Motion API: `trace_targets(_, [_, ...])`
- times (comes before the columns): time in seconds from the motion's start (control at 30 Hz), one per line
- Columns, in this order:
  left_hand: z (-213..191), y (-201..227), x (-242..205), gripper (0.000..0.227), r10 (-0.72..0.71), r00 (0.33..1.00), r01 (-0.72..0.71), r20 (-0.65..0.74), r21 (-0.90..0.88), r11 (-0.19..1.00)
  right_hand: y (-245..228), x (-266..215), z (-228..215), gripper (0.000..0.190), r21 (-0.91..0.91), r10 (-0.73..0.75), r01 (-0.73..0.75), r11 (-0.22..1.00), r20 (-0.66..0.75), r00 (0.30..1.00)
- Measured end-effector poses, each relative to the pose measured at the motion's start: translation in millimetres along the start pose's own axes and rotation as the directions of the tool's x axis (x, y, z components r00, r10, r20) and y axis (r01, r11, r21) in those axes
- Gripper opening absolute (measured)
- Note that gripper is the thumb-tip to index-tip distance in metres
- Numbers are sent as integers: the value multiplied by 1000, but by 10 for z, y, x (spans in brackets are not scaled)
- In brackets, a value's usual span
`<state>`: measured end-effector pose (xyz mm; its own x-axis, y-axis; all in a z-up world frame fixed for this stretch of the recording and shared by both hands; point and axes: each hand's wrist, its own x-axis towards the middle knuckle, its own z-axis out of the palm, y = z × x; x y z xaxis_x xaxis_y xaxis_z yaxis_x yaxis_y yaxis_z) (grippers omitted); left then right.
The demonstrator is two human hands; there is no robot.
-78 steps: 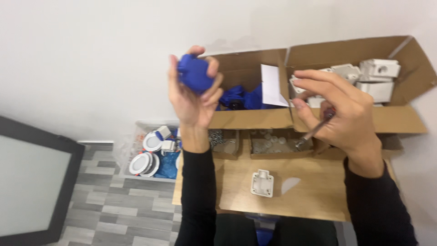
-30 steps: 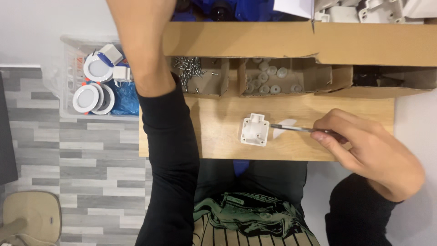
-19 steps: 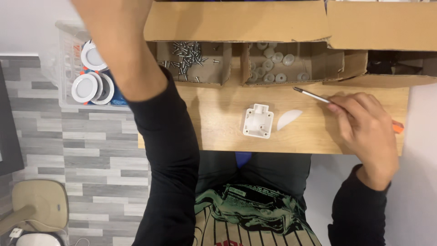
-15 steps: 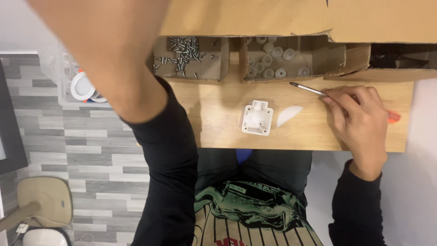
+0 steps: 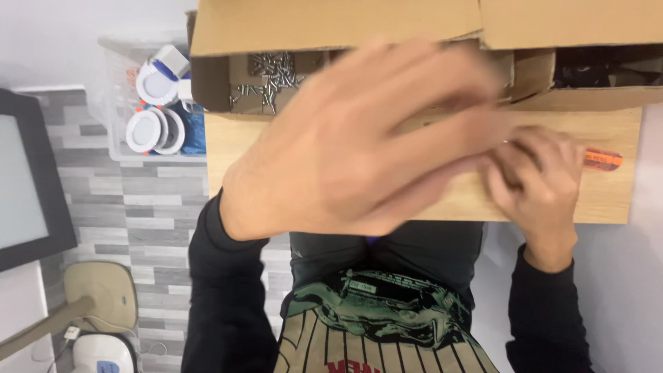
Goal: The person assembles a small white plastic electrical component by screwing a blue part onto it using an orange screwdriver. They then insert a white plastic piece into the assembly and place the finished unit into a nearby container.
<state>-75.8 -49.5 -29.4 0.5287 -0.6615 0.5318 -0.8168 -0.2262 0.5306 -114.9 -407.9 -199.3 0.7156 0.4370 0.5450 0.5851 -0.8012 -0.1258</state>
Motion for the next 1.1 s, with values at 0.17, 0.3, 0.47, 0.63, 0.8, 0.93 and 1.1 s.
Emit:
trace_targets(0.17, [261,-91,-375,40,-55,984,72,169,-95,993,-412,210,-192,43,196,-175,135,971,204,963])
trace_targets(0.3, [575,-141,-773,67,-184,949,231,256,-169,958,-599,315,-203,61,199,-212,161,967,271,939])
trace_targets(0.47, [930,-186,-1011,75,-391,913,407,118,-170,898,-621,195,-263,60,221,-222,160,962,298,928])
trace_targets(0.63, [1061,-102,-1030,69,-509,860,493,-41,-193,849,-630,4,-268,30,324,-247,173,930,203,948])
trace_targets(0.8, [1159,-52,-1018,73,-577,802,550,-154,-185,814,-585,-98,-303,21,558,-194,52,828,198,961])
trace_targets(0.93, [1246,-97,-1054,82,-549,791,548,-271,-87,832,-530,49,-298,13,579,-78,-75,812,234,969])
trace_targets(1.1, [1214,-121,-1118,87,-605,761,594,-236,-124,795,-657,531,-285,11,688,-121,-109,718,278,953])
